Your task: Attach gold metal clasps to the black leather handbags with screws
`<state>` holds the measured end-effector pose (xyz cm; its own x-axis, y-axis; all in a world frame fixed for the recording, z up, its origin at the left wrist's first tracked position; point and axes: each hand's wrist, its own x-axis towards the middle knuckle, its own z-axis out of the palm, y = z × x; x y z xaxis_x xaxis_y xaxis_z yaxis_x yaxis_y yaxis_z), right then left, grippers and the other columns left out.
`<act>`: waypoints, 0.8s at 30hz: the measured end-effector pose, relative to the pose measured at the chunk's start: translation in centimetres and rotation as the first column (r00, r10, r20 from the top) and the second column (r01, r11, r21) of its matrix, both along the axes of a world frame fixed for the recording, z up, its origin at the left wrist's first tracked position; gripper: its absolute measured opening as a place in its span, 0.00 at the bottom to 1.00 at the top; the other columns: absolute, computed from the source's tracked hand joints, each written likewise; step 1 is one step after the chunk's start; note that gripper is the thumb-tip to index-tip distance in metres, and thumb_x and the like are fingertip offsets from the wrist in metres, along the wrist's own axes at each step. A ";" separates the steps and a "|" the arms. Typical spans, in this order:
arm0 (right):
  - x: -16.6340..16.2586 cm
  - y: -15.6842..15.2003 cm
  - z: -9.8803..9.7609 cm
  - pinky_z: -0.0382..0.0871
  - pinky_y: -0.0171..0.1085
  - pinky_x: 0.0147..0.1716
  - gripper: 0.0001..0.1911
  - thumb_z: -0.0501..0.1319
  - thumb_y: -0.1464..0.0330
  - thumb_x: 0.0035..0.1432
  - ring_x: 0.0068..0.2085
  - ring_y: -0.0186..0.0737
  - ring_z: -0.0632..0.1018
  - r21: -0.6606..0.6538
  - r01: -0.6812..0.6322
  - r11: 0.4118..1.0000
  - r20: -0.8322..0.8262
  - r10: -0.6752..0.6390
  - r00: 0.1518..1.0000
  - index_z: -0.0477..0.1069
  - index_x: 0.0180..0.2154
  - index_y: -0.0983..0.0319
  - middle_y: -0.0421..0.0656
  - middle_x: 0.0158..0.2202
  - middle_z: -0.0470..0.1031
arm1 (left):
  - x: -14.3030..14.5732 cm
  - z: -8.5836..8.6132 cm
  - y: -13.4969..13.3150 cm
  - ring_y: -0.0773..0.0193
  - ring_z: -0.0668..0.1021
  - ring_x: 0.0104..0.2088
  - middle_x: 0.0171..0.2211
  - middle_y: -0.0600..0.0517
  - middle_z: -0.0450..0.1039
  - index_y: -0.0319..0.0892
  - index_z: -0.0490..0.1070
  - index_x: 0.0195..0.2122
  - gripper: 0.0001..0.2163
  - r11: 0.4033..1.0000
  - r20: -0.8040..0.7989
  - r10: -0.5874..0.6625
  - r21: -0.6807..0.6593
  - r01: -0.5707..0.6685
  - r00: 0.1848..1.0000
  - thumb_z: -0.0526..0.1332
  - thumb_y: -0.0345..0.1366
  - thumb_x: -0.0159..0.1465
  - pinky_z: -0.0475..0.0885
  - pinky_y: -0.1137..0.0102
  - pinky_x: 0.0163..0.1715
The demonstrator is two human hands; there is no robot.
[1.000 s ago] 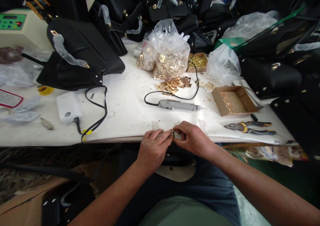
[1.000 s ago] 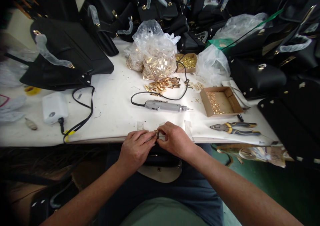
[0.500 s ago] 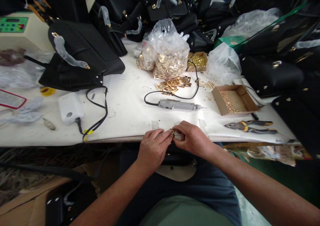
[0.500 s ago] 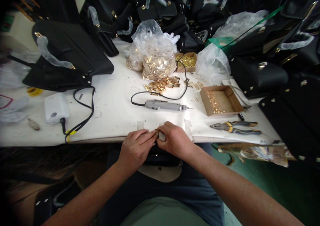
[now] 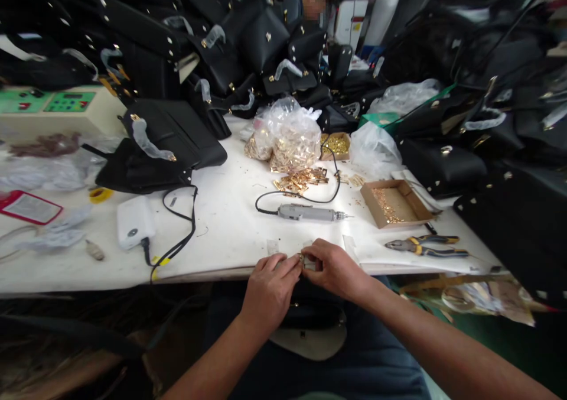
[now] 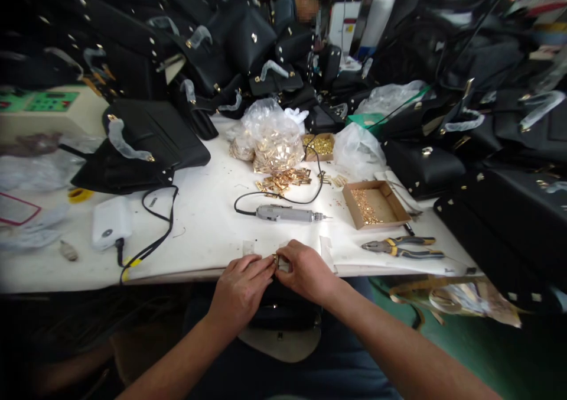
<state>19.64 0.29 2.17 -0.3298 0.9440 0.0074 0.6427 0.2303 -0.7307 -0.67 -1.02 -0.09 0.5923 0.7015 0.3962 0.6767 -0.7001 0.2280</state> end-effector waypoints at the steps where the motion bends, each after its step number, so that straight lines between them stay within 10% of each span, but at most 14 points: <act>1: 0.1 0.0 0.3 0.67 0.32 0.30 0.07 0.67 0.73 0.56 0.30 0.34 0.74 -0.027 -0.003 1.000 -0.041 0.002 0.999 0.78 0.39 0.61 0.40 0.34 0.73 | 0.0 0.0 0.0 0.53 0.77 0.50 0.53 0.48 0.80 0.44 0.78 0.52 0.13 1.000 0.004 -0.002 0.012 0.002 1.000 0.60 0.30 0.69 0.74 0.57 0.47; 6: 1.8 0.6 1.7 0.72 0.35 0.34 0.14 0.69 0.69 0.58 0.32 0.36 0.78 -0.014 0.066 0.998 -0.057 -0.067 0.996 0.78 0.47 0.60 0.43 0.39 0.77 | 0.0 0.1 0.1 0.54 0.77 0.49 0.52 0.49 0.80 0.46 0.78 0.53 0.14 0.999 0.018 0.005 0.042 -0.006 1.000 0.59 0.28 0.69 0.75 0.59 0.46; 14: 3.0 5.6 2.5 0.65 0.51 0.55 0.21 0.67 0.61 0.62 0.55 0.55 0.73 0.326 0.028 0.945 0.462 -0.185 0.868 0.75 0.54 0.59 0.51 0.53 0.75 | -0.1 -0.2 0.2 0.53 0.76 0.50 0.55 0.54 0.79 0.45 0.76 0.54 0.15 0.999 -0.016 -0.005 0.034 0.006 1.000 0.59 0.27 0.68 0.72 0.58 0.48; 24: 3.4 9.4 2.3 0.67 0.38 0.41 0.12 0.62 0.60 0.67 0.45 0.45 0.77 0.228 0.032 0.973 0.436 -0.131 0.890 0.74 0.47 0.58 0.46 0.44 0.78 | -0.1 -0.6 0.3 0.54 0.77 0.49 0.55 0.54 0.79 0.45 0.77 0.54 0.15 0.994 -0.010 -0.013 0.105 0.014 1.000 0.56 0.28 0.70 0.71 0.59 0.48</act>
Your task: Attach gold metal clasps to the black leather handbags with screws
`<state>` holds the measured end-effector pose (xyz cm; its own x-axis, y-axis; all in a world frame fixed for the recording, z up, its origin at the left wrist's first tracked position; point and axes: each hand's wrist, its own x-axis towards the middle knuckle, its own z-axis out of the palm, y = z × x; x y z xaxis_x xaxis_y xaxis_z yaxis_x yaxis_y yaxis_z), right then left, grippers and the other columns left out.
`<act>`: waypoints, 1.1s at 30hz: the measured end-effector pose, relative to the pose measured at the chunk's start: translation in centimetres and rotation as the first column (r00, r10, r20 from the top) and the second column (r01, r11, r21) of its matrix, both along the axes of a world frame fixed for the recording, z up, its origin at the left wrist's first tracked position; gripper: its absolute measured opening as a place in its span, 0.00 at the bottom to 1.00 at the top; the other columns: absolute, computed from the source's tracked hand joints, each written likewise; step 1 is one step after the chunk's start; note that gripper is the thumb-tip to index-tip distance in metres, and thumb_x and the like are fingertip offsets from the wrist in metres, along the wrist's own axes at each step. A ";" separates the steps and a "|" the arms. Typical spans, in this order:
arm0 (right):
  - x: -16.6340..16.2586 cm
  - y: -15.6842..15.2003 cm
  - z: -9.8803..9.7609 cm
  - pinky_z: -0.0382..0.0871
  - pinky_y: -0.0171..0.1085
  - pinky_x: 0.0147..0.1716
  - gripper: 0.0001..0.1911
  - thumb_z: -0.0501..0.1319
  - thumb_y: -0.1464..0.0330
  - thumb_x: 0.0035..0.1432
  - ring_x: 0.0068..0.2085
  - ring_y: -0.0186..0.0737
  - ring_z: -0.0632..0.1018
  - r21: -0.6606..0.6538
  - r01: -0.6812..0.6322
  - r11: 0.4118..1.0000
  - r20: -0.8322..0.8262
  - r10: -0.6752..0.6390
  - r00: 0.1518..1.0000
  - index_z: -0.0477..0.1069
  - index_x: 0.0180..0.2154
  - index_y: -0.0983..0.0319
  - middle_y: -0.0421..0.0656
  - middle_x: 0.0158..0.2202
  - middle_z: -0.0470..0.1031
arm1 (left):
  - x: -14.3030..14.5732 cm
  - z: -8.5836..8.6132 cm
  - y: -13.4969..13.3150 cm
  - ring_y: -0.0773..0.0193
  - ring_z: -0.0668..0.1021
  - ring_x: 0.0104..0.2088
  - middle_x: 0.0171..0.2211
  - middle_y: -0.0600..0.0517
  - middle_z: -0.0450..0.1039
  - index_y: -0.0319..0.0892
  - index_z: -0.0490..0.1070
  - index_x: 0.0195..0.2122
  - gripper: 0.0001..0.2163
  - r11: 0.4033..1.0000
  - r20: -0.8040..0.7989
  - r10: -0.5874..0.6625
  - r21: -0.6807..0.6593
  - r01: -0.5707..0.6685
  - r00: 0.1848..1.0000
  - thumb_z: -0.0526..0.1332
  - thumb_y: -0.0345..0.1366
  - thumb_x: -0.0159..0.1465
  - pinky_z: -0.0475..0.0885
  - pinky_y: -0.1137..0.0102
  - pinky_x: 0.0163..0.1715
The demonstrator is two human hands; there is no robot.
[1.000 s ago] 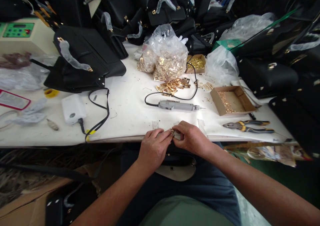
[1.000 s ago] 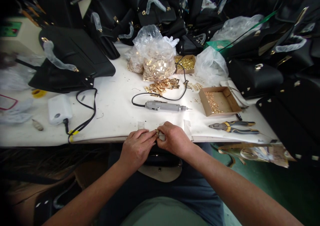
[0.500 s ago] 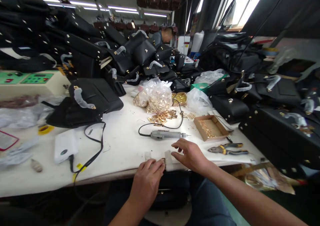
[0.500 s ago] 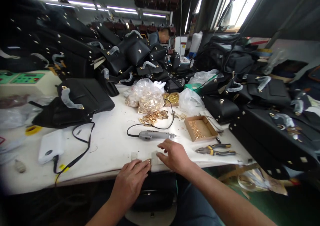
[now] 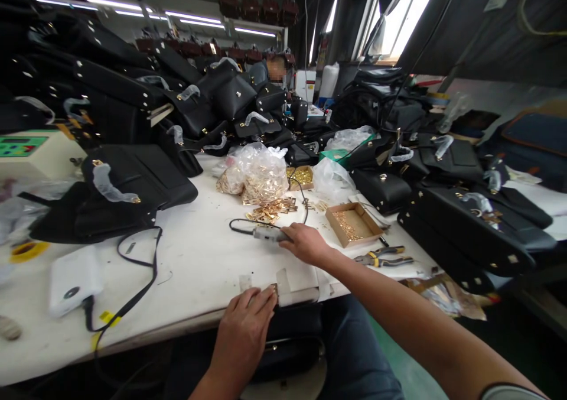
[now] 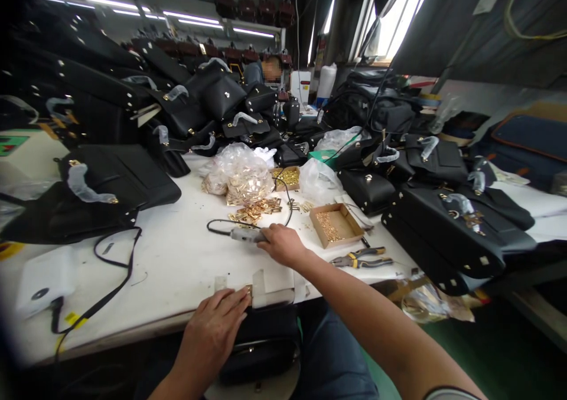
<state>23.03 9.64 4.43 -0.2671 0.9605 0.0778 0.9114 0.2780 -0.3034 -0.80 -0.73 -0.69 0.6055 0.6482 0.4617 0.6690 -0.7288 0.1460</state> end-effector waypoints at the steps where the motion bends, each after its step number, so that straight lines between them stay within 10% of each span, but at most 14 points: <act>1: 0.9 -0.1 0.5 0.67 0.37 0.39 0.12 0.59 0.59 0.69 0.42 0.42 0.77 0.007 0.023 1.000 -0.074 -0.023 0.997 0.73 0.47 0.58 0.45 0.42 0.78 | 0.0 0.0 0.0 0.54 0.77 0.49 0.55 0.54 0.79 0.45 0.77 0.54 0.15 1.000 0.003 -0.004 0.002 0.004 1.000 0.56 0.28 0.70 0.72 0.59 0.48; 3: 3.2 -0.1 1.7 0.66 0.34 0.33 0.15 0.53 0.56 0.72 0.35 0.38 0.76 0.002 0.111 0.994 -0.353 -0.103 0.930 0.72 0.45 0.59 0.42 0.37 0.77 | 0.0 0.0 0.1 0.54 0.77 0.49 0.55 0.53 0.79 0.45 0.77 0.54 0.15 1.000 0.016 -0.009 0.003 0.009 1.000 0.56 0.29 0.70 0.72 0.59 0.48; 6: 6.7 0.9 3.0 0.66 0.32 0.26 0.19 0.55 0.51 0.68 0.28 0.36 0.73 -0.061 0.257 0.964 -0.819 -0.195 0.540 0.71 0.41 0.59 0.39 0.30 0.75 | -0.1 0.0 0.2 0.55 0.78 0.49 0.54 0.53 0.80 0.46 0.77 0.53 0.15 1.000 0.039 -0.010 0.002 0.010 0.999 0.56 0.30 0.70 0.72 0.60 0.49; 11: 9.0 3.7 3.1 0.66 0.31 0.20 0.18 0.69 0.54 0.54 0.22 0.34 0.71 -0.116 0.531 0.840 -0.973 -0.202 0.107 0.70 0.35 0.60 0.35 0.22 0.72 | 0.0 0.1 0.3 0.56 0.78 0.49 0.54 0.55 0.80 0.46 0.77 0.53 0.14 1.000 0.049 0.001 0.003 -0.001 0.999 0.56 0.29 0.70 0.71 0.60 0.49; 14: 8.3 4.7 2.3 0.62 0.32 0.16 0.19 0.72 0.54 0.49 0.18 0.33 0.68 -0.146 0.622 0.769 -0.964 -0.253 0.085 0.69 0.29 0.60 0.34 0.17 0.68 | 0.1 0.1 0.2 0.56 0.77 0.49 0.54 0.56 0.80 0.46 0.77 0.53 0.14 1.000 0.060 0.003 0.001 -0.003 0.998 0.56 0.30 0.71 0.71 0.60 0.49; 26: 6.8 6.6 -0.8 0.60 0.32 0.16 0.22 0.71 0.51 0.51 0.18 0.33 0.68 -0.111 0.562 0.820 -0.934 -0.279 0.223 0.71 0.26 0.62 0.37 0.17 0.69 | 0.3 -0.2 0.3 0.57 0.78 0.50 0.54 0.56 0.80 0.47 0.78 0.53 0.14 1.000 0.100 0.020 -0.021 -0.018 0.995 0.56 0.30 0.72 0.71 0.61 0.50; 33: 6.1 5.4 0.7 0.61 0.31 0.16 0.22 0.71 0.52 0.53 0.18 0.32 0.68 -0.068 0.564 0.823 -0.946 -0.233 0.226 0.69 0.25 0.61 0.37 0.17 0.69 | 0.2 0.0 0.1 0.56 0.78 0.50 0.54 0.53 0.80 0.46 0.77 0.54 0.15 0.999 0.080 0.022 -0.035 -0.019 0.997 0.57 0.29 0.71 0.72 0.60 0.51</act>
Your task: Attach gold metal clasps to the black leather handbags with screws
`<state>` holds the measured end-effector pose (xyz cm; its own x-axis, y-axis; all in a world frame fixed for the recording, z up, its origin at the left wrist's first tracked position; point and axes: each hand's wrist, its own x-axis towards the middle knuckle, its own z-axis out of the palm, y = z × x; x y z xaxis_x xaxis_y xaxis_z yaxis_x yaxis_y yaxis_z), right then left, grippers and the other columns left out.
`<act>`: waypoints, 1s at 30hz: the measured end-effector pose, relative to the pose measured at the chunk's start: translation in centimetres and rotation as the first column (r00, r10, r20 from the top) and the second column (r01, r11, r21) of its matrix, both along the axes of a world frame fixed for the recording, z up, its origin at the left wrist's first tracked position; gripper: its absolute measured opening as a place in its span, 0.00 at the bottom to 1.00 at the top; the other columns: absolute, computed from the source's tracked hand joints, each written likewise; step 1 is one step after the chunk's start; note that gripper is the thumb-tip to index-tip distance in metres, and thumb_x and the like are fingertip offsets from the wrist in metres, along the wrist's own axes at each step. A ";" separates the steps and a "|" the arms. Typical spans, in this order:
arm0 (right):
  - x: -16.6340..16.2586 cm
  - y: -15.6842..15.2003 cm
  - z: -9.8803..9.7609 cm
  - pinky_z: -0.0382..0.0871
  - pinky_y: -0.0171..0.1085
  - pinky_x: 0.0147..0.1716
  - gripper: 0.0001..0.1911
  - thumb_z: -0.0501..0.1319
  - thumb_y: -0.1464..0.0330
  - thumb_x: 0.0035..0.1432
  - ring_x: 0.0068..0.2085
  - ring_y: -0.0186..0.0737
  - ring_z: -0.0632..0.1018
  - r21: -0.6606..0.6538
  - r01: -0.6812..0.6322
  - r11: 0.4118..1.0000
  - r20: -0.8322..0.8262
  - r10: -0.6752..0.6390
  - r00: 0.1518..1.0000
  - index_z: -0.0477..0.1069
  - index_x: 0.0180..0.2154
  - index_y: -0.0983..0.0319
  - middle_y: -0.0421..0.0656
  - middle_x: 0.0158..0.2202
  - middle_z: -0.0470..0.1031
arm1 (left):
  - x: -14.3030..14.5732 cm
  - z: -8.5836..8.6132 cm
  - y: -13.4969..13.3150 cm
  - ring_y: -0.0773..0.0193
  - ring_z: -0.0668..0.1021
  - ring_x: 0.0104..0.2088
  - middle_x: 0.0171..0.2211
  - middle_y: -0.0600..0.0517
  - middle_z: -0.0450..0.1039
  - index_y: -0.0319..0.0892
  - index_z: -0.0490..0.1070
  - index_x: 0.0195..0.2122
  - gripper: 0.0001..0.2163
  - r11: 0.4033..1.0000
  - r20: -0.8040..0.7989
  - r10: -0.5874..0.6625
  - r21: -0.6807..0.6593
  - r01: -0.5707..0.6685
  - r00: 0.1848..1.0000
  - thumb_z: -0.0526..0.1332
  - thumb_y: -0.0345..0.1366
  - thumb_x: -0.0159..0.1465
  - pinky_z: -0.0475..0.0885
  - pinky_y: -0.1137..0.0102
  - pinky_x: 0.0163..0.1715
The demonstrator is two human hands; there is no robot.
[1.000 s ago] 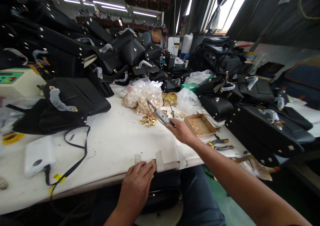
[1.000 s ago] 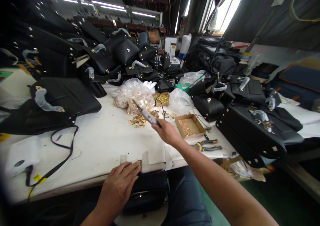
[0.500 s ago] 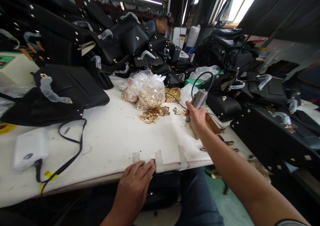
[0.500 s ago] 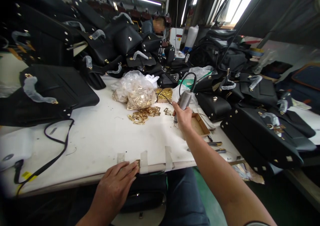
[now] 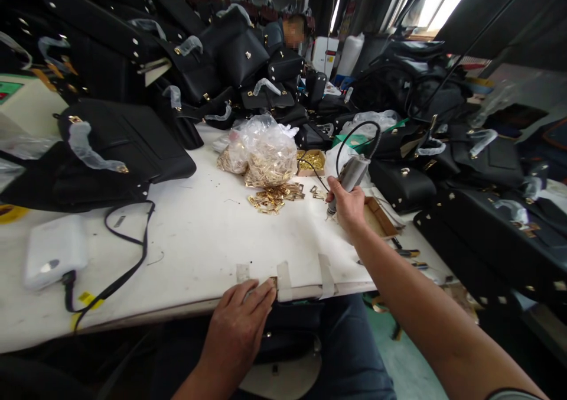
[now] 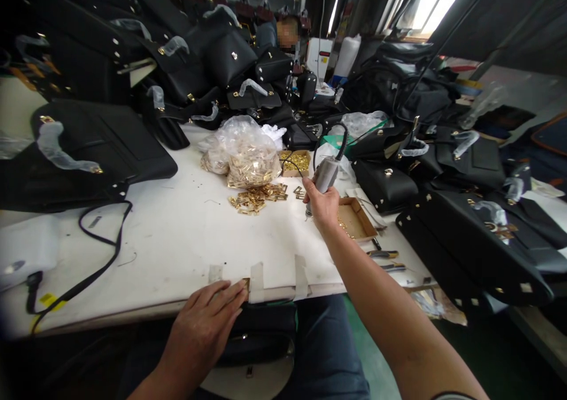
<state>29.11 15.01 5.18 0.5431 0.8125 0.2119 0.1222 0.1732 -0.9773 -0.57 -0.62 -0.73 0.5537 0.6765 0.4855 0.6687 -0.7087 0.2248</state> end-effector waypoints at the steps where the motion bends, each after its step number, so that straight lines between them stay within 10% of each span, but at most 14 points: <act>1: -0.3 -0.4 0.4 0.61 0.31 0.16 0.21 0.71 0.52 0.53 0.18 0.32 0.68 0.025 -0.006 1.000 -0.036 0.007 0.999 0.69 0.25 0.61 0.37 0.17 0.68 | 0.0 0.1 0.0 0.56 0.78 0.50 0.55 0.53 0.79 0.46 0.77 0.54 0.15 1.000 -0.006 0.001 -0.008 -0.001 1.000 0.57 0.29 0.70 0.72 0.60 0.51; 11: -6.1 -6.6 1.1 0.67 0.31 0.19 0.21 0.74 0.56 0.51 0.20 0.29 0.69 0.012 -0.250 0.968 -0.474 0.226 0.851 0.67 0.29 0.60 0.33 0.22 0.67 | 0.3 0.6 -1.0 0.51 0.75 0.55 0.57 0.51 0.77 0.44 0.76 0.55 0.15 0.989 -0.034 0.017 -0.145 -0.022 0.999 0.60 0.34 0.69 0.71 0.54 0.55; 30: -9.1 -8.9 1.8 0.70 0.31 0.22 0.21 0.73 0.56 0.53 0.21 0.29 0.67 -0.002 -0.285 0.958 -0.503 0.246 0.829 0.64 0.30 0.59 0.32 0.24 0.64 | 0.6 0.5 -1.2 0.51 0.75 0.54 0.55 0.49 0.79 0.44 0.78 0.52 0.13 0.986 -0.012 0.038 -0.164 -0.039 0.999 0.60 0.41 0.71 0.70 0.54 0.53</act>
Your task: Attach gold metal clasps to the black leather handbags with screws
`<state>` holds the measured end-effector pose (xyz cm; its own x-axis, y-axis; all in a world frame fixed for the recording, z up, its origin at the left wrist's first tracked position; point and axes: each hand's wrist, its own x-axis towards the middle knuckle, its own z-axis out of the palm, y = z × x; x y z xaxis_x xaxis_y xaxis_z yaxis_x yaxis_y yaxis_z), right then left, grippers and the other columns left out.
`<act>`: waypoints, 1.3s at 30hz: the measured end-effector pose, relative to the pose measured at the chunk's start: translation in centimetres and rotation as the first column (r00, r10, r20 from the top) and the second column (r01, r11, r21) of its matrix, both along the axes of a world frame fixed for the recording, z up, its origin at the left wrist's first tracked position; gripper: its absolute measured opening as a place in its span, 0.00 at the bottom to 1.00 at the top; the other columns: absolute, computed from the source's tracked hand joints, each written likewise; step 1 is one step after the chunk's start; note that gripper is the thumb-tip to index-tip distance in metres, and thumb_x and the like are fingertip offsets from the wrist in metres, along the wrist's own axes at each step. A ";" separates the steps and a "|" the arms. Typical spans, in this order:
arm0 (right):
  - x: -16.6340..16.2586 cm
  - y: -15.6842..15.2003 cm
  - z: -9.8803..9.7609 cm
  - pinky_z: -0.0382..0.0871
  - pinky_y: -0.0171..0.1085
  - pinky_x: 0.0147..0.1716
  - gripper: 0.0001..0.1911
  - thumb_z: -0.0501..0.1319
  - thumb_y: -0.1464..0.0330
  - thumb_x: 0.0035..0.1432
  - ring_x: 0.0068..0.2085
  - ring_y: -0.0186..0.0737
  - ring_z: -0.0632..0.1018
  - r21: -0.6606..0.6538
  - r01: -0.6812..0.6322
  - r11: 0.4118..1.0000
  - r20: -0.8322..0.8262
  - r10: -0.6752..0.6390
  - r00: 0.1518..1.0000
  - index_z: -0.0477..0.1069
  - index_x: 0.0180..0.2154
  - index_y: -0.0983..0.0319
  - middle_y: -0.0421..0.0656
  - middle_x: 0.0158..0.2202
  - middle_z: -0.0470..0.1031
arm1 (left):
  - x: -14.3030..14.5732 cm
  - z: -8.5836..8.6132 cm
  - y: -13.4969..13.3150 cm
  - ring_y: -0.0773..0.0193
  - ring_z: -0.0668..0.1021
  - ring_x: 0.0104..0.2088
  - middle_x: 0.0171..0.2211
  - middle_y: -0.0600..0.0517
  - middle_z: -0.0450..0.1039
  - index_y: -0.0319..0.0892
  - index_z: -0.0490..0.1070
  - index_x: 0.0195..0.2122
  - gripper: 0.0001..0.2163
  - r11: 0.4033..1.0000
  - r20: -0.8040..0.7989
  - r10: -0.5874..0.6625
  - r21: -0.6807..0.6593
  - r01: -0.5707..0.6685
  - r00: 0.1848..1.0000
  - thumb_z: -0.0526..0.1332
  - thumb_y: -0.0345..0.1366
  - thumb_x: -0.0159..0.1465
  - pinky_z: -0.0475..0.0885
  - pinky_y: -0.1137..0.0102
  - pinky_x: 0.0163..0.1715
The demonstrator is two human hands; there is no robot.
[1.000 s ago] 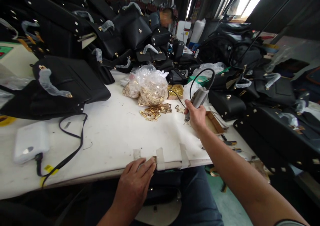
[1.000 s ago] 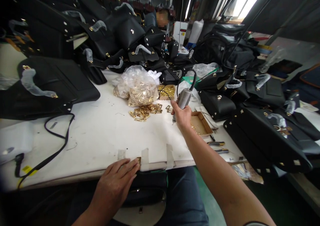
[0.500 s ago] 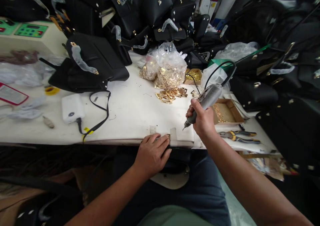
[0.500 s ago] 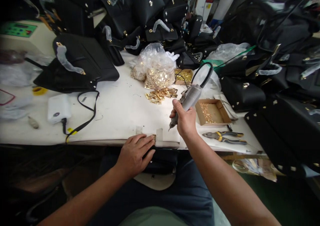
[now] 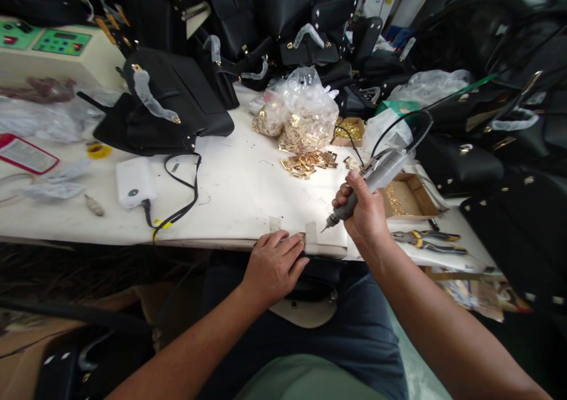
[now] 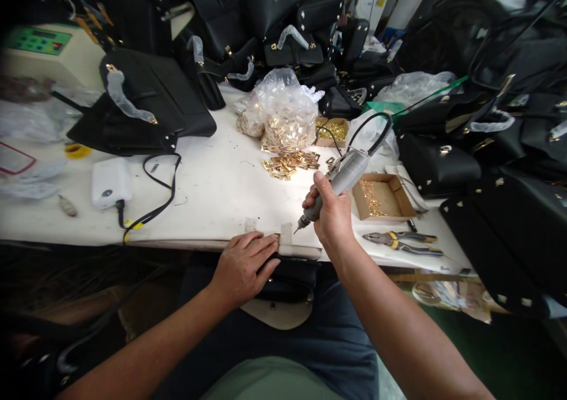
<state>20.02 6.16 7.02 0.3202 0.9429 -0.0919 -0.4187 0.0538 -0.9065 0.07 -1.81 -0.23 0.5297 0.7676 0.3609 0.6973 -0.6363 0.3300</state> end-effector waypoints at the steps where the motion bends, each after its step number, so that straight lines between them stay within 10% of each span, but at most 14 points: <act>1: -0.4 -0.4 0.0 0.70 0.31 0.22 0.21 0.73 0.56 0.53 0.21 0.29 0.67 -0.009 -0.019 1.000 -0.021 0.019 1.000 0.63 0.30 0.58 0.32 0.24 0.64 | 0.0 0.0 0.0 0.51 0.75 0.54 0.55 0.49 0.79 0.44 0.78 0.52 0.13 1.000 0.004 0.001 0.000 -0.001 1.000 0.60 0.42 0.71 0.70 0.54 0.53; 39: -4.3 -3.2 -1.1 0.69 0.32 0.22 0.20 0.74 0.58 0.53 0.21 0.29 0.68 -0.070 -0.043 0.997 -0.099 0.036 0.994 0.66 0.28 0.60 0.33 0.23 0.65 | 0.0 -0.2 0.0 0.54 0.75 0.53 0.55 0.50 0.79 0.45 0.76 0.54 0.12 1.000 -0.029 0.014 0.004 -0.014 0.999 0.59 0.40 0.73 0.69 0.57 0.48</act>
